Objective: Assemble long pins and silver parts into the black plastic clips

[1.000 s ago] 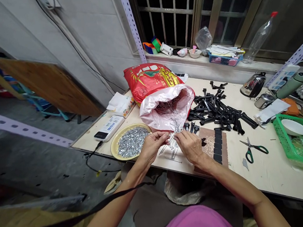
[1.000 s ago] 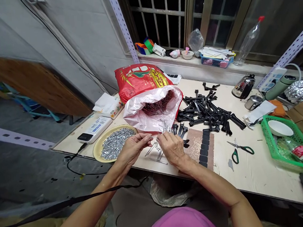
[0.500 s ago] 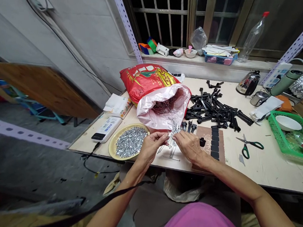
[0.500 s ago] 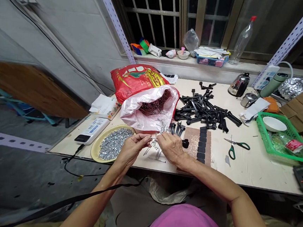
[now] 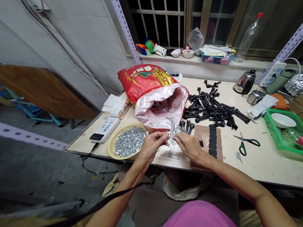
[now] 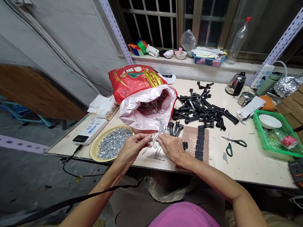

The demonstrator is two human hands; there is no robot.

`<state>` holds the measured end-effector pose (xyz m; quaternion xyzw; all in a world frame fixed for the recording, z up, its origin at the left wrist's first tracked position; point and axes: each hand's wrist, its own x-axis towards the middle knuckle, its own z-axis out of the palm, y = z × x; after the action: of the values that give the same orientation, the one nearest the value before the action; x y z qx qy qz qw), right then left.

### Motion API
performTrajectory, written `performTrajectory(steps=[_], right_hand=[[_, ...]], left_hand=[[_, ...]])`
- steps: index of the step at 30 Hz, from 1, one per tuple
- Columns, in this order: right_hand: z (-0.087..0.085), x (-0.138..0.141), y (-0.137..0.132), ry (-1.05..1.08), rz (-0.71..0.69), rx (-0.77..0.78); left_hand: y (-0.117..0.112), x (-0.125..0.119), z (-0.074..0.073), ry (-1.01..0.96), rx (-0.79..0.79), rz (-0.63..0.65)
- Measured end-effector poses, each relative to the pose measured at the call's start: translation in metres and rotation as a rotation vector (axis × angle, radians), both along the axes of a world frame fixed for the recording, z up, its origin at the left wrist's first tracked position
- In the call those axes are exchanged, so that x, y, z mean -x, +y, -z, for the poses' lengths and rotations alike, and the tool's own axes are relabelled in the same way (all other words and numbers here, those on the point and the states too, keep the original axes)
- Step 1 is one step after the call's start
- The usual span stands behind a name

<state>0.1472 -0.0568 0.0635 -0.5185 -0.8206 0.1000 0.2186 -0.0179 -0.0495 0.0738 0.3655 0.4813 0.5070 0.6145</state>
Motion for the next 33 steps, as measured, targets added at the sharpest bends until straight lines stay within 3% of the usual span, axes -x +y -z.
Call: performTrajectory(steps=[6, 11, 16, 21, 24, 26, 30, 31, 33], right_hand=[[-0.002, -0.020, -0.009, 0.089, 0.013, 0.002], [0.000, -0.069, -0.010, 0.026, 0.116, -0.068], [0.008, -0.144, 0.001, -0.174, 0.317, -0.005], [0.022, -0.186, 0.025, -0.307, 0.323, 0.023], [0.030, -0.191, 0.023, -0.320, 0.242, -0.001], [0.035, -0.186, 0.002, -0.293, 0.098, -0.023], [0.040, -0.170, -0.052, -0.206, -0.510, -0.085], [0.039, -0.170, -0.056, -0.190, -0.566, -0.097], [0.035, -0.174, -0.044, -0.157, -0.422, -0.081]], left_hand=[[0.000, -0.012, 0.002, 0.003, 0.046, 0.064], [-0.001, -0.025, 0.006, 0.101, 0.031, 0.188], [-0.002, -0.034, 0.035, 0.548, -0.300, 0.460], [-0.007, -0.052, 0.062, 0.913, -0.754, 0.796], [-0.009, -0.057, 0.071, 1.046, -0.924, 0.905], [-0.010, -0.057, 0.075, 1.100, -0.978, 0.925], [-0.012, -0.055, 0.080, 1.135, -1.011, 0.939], [-0.011, -0.055, 0.080, 1.137, -1.014, 0.944], [-0.011, -0.055, 0.079, 1.145, -1.008, 0.952]])
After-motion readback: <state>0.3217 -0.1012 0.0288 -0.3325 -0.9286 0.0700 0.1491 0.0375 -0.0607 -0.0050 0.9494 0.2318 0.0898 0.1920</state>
